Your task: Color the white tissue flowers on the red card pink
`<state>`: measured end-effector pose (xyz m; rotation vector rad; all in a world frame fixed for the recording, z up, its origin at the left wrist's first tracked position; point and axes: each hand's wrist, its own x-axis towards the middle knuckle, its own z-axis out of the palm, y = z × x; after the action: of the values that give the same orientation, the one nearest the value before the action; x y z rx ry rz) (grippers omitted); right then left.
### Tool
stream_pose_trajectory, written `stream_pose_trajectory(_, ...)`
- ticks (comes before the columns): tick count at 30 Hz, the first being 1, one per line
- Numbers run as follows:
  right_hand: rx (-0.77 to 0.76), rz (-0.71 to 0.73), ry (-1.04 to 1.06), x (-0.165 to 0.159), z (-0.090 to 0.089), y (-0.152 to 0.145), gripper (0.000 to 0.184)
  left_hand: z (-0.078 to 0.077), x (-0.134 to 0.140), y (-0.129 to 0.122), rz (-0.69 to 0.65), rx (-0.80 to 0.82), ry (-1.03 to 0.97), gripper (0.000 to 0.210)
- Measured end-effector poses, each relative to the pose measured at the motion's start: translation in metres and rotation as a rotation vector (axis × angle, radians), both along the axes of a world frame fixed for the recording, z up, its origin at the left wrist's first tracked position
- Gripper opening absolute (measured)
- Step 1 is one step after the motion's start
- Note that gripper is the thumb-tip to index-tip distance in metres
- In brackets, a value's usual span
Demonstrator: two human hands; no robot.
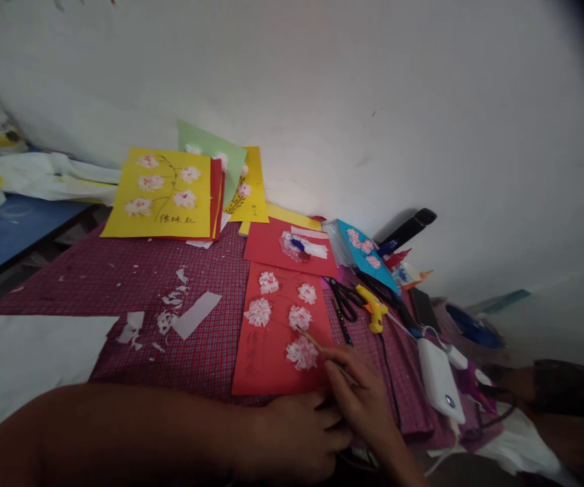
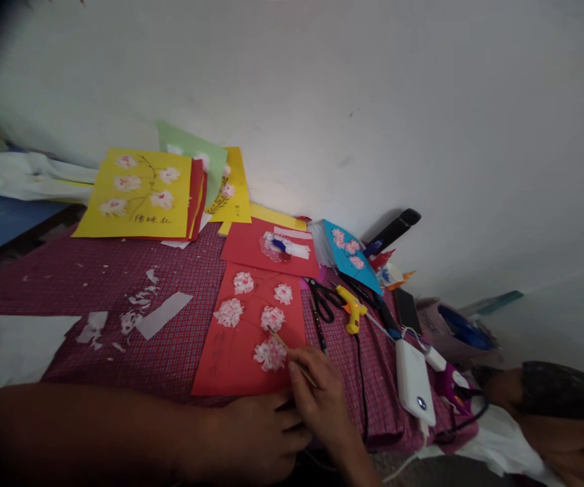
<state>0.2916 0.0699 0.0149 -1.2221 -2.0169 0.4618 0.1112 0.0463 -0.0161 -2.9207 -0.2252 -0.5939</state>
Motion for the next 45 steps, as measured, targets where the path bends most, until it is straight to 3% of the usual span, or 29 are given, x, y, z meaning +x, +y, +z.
stream_pose_trajectory(6, 0.003, 0.006, -0.014, 0.005, 0.000, -0.003, 0.019, 0.007, -0.001, 0.000, -0.004, -0.001, 0.042, 0.012)
stream_pose_trajectory(23, 0.103, 0.016, -0.047, -0.009, 0.004, 0.003, 0.018, 0.000, -0.001, 0.002, -0.018, 0.007, -0.009, 0.013)
stream_pose_trajectory(34, 0.130, 0.055, -0.090, 0.001, 0.011, -0.009, 0.024, -0.004, 0.002, 0.001, -0.006, -0.003, -0.001, 0.015)
stream_pose_trajectory(45, 0.083, -0.009, -0.033, 0.020, 0.002, -0.007, 0.022, -0.005, 0.002, 0.003, -0.029, -0.028, 0.003, 0.017)
